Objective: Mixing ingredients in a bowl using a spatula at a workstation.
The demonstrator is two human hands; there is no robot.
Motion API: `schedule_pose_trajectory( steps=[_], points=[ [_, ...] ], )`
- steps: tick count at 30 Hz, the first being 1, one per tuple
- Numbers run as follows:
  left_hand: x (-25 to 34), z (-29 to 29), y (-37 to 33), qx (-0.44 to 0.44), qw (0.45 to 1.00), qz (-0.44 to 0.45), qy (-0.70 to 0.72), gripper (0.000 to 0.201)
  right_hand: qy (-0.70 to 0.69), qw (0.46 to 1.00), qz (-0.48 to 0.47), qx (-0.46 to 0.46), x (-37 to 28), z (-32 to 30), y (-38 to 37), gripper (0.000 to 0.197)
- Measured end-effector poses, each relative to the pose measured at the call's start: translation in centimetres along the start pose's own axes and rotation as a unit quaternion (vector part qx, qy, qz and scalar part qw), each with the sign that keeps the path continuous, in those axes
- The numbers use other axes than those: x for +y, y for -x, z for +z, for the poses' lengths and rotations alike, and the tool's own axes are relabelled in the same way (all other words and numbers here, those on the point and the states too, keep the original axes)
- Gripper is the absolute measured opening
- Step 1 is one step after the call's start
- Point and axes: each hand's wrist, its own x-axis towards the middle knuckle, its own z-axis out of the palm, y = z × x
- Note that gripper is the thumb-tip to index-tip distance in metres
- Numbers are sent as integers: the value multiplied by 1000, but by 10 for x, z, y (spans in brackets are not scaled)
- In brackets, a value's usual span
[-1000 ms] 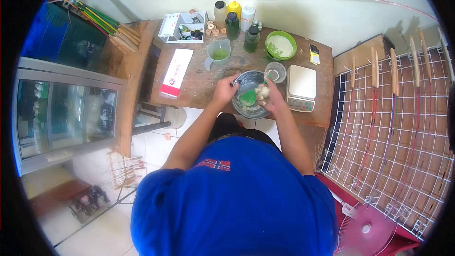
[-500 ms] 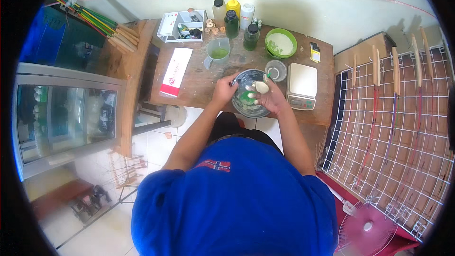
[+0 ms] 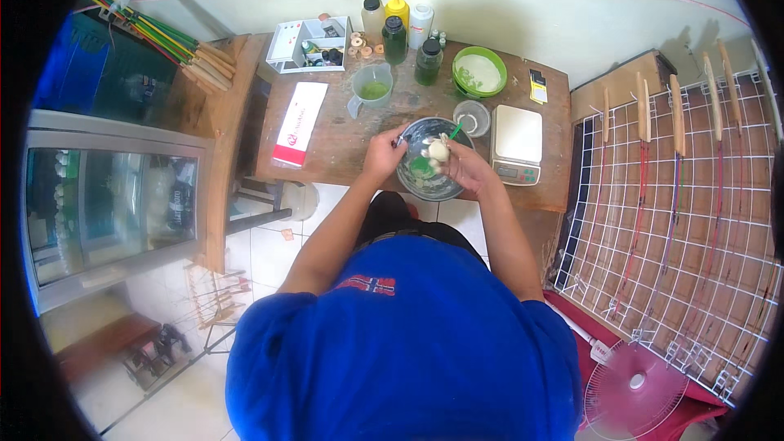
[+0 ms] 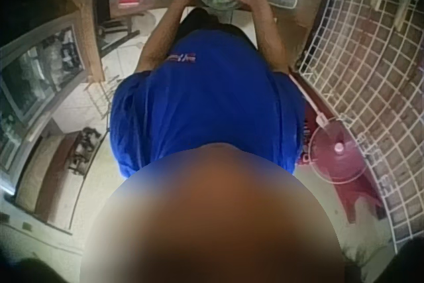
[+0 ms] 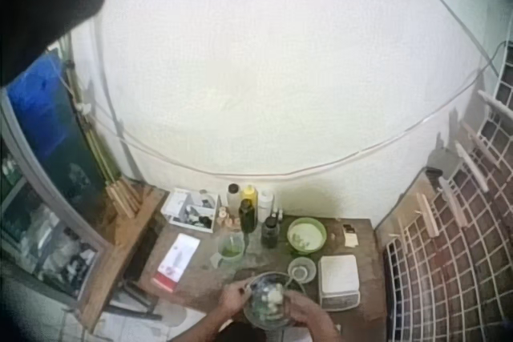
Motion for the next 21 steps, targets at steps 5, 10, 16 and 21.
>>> schedule_pose_trajectory(
  steps=[5,10,16,21],
  points=[
    [-8,0,2,5,1000,7,-6,48,-109,992,69,5,-19,32,24,56],
    [-12,0,3,-2,1000,11,6,50,22,991,108,74,-17,30,19,54],
    [-9,-1,5,-6,1000,7,1,51,-39,998,47,-23,-1,17,12,49],
    [-10,-2,4,-2,1000,14,-10,46,-15,996,43,-76,2,3,12,48]
  ],
)
